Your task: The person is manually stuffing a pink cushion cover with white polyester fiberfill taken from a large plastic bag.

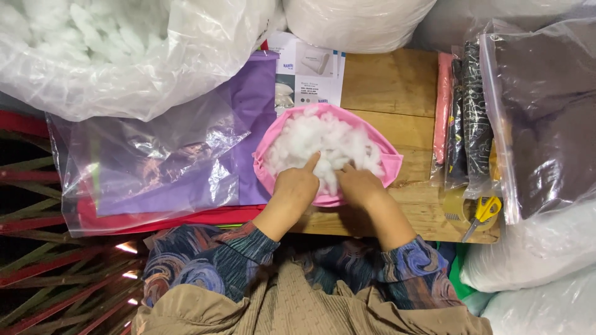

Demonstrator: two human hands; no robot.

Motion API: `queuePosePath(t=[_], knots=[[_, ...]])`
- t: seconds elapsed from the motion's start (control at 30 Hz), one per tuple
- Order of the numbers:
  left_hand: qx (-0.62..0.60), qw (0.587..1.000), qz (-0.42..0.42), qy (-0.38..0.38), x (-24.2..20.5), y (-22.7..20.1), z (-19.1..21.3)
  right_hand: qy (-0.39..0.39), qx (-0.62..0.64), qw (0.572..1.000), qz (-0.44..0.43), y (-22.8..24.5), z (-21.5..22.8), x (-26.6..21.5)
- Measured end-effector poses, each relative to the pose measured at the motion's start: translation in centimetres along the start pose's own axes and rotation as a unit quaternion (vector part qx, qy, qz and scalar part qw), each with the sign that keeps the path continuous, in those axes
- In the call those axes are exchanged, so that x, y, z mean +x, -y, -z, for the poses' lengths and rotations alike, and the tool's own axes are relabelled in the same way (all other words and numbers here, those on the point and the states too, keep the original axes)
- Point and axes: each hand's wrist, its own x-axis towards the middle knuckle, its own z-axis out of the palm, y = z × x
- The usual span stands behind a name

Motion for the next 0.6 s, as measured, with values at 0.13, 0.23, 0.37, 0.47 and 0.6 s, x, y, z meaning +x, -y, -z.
queuePosePath(t=[0.13, 0.23, 0.37, 0.47, 0.6], knots=[[-0.078, 0.995, -0.051, -0.036, -0.7, 0.9, 2.0, 0.035, 0.069, 0.997, -0.024, 1.4, 7.2, -3.6], [-0.123, 0.978, -0.038, -0.167, -1.1, 1.6, 3.2, -0.137, 0.192, 0.967, -0.096, 0.6, 8.1, -4.7], [-0.070, 0.979, -0.008, -0.191, -1.8, 1.3, 4.5, -0.205, 0.135, 0.967, -0.070, -0.1, 5.1, -1.5], [-0.040, 0.986, 0.029, -0.159, 0.5, 2.5, 1.7, -0.108, 0.071, 0.990, -0.059, -0.5, 2.1, 1.7], [-0.006, 0.986, 0.075, -0.149, -0.2, 2.5, 1.8, -0.095, 0.009, 0.993, -0.070, -2.3, 0.8, 3.8]])
